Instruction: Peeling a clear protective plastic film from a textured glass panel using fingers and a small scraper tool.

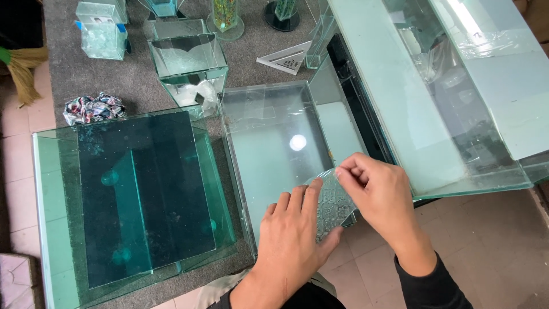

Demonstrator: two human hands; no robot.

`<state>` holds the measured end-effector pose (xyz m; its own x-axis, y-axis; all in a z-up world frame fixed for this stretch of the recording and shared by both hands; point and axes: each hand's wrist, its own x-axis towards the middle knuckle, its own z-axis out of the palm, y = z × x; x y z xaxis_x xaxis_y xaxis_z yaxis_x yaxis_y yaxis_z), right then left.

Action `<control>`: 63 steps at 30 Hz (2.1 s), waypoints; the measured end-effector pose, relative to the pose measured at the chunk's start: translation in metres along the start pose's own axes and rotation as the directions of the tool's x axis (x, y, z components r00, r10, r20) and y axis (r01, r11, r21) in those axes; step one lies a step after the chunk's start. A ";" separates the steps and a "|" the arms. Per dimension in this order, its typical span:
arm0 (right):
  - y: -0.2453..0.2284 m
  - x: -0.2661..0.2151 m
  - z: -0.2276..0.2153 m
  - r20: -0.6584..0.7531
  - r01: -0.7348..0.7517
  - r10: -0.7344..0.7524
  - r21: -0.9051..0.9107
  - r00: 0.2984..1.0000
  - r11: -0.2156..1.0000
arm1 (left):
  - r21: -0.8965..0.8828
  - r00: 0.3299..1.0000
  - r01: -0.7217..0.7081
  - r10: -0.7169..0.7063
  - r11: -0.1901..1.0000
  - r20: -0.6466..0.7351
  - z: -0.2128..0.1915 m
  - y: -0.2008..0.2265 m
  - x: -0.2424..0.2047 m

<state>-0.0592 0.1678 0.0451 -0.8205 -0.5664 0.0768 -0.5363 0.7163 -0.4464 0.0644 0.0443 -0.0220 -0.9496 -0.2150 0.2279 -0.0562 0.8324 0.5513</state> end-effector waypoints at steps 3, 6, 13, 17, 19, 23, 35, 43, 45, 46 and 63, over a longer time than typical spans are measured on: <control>-0.004 -0.001 0.002 0.008 0.014 -0.014 0.011 1.000 1.000 | -0.005 1.000 0.000 0.000 1.000 -0.006 -0.002 -0.002 0.001; 0.005 0.001 0.000 -0.006 -0.028 0.028 -0.016 1.000 0.999 | -0.033 1.000 0.010 -0.010 0.999 0.002 -0.001 0.000 0.000; 0.022 0.007 -0.003 -0.145 -0.113 0.102 -0.075 0.984 0.991 | -0.072 0.999 -0.032 0.035 0.997 0.032 -0.010 -0.003 0.003; 0.015 0.000 -0.014 -0.201 -0.192 0.214 0.120 0.956 0.974 | -0.312 0.968 -0.228 0.182 0.922 -0.170 -0.075 0.013 0.004; 0.018 -0.005 -0.014 -0.185 -0.219 0.251 0.178 0.950 0.959 | -0.634 0.899 -0.268 -0.048 0.725 -0.435 -0.114 0.040 0.001; 0.016 -0.018 -0.014 -0.150 -0.094 0.122 0.183 0.981 0.979 | -0.899 0.999 0.040 -0.028 0.435 0.031 -0.166 0.035 -0.019; 0.015 -0.034 -0.022 -0.167 0.327 -0.343 -0.117 0.924 0.938 | -0.987 0.983 0.150 0.100 0.060 0.156 -0.141 0.022 -0.003; 0.024 -0.035 -0.033 -0.271 0.140 -0.108 0.103 0.957 0.985 | -0.927 0.953 0.277 0.196 -0.255 0.231 -0.110 0.030 -0.009; 0.031 -0.036 -0.032 -0.241 0.019 0.010 0.119 0.970 0.993 | -0.895 0.943 0.318 0.199 -0.314 0.266 -0.108 0.027 -0.016; 0.035 -0.041 -0.030 -0.223 -0.114 0.139 0.125 0.965 0.986 | -0.872 0.933 0.350 0.210 -0.341 0.293 -0.106 0.026 -0.021; 0.040 -0.042 -0.022 -0.106 -0.224 0.273 0.339 0.956 0.914 | 0.313 0.991 -0.137 0.132 0.940 0.036 -0.009 0.012 0.019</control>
<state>-0.0506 0.2290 0.0434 -0.9519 -0.3029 0.0458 -0.2398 0.6433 -0.7271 0.0483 0.0452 -0.0040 -0.9591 -0.0844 0.2701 -0.0192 0.9716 0.2358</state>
